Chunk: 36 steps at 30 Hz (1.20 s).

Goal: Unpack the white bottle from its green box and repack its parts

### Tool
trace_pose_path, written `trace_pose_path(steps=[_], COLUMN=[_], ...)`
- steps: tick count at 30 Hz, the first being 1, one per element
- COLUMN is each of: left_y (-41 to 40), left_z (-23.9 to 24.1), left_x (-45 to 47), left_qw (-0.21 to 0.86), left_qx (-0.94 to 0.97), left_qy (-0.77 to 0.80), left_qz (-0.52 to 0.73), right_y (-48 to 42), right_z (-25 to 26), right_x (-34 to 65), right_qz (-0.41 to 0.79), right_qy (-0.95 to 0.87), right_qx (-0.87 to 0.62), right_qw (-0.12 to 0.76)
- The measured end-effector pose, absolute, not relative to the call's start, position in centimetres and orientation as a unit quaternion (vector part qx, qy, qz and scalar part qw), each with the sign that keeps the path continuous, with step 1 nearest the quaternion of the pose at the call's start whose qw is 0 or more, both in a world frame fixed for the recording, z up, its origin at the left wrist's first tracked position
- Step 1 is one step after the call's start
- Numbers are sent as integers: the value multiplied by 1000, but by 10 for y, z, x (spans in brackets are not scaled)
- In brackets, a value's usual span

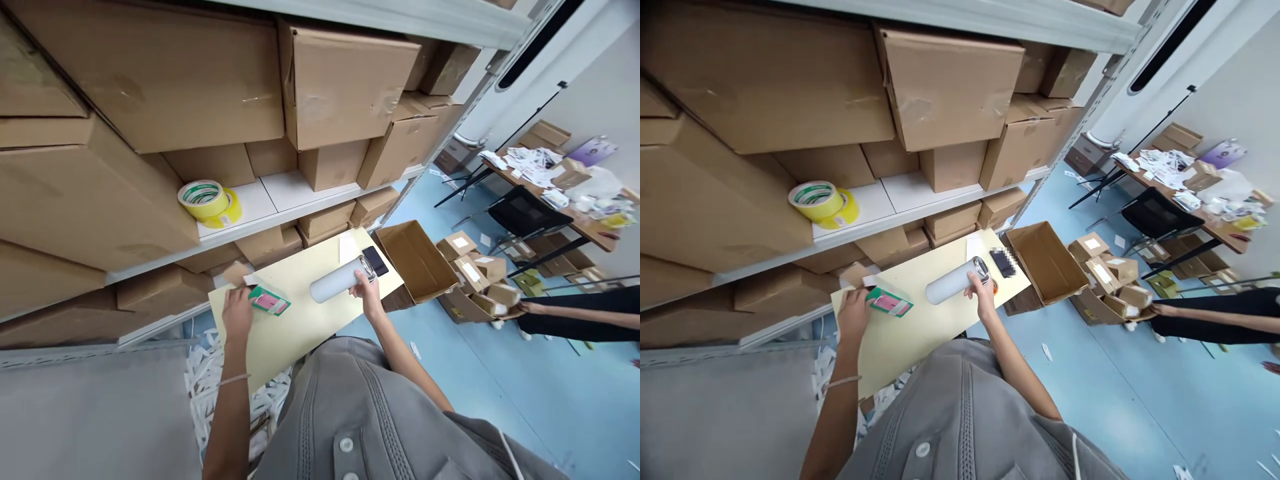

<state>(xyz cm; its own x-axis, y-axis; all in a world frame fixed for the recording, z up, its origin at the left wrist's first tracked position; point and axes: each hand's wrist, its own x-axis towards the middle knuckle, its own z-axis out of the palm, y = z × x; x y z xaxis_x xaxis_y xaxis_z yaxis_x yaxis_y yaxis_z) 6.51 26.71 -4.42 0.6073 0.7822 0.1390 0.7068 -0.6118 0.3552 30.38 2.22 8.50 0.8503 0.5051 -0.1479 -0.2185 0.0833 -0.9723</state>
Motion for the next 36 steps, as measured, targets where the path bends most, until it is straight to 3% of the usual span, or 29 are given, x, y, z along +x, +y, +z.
trace_pose_path(steps=[6,11,20,26,32,36], left_y=[198,168,154,165,159,155], left_z=[-29,-50,-64,-82,-81,-75], left_x=[122,127,119,112,110,109], left_qw=[144,204,451,441,427,427], left_qx=[942,908,744,741,766,774], left_qy=[240,271,346,338,307,303], left_qz=[186,245,350,377,369,355], right_y=[16,25,68,72,63,69], right_z=[84,89,71,56,68,73], right_x=[312,302,260,260,265,267], right_qz=[211,219,348,306,151,136], right_qy=[-148,-188,-237,-234,-446,-460], right_qx=[-636,-646,-631,-659,-721,-742], right_qw=[727,707,651,646,507,468])
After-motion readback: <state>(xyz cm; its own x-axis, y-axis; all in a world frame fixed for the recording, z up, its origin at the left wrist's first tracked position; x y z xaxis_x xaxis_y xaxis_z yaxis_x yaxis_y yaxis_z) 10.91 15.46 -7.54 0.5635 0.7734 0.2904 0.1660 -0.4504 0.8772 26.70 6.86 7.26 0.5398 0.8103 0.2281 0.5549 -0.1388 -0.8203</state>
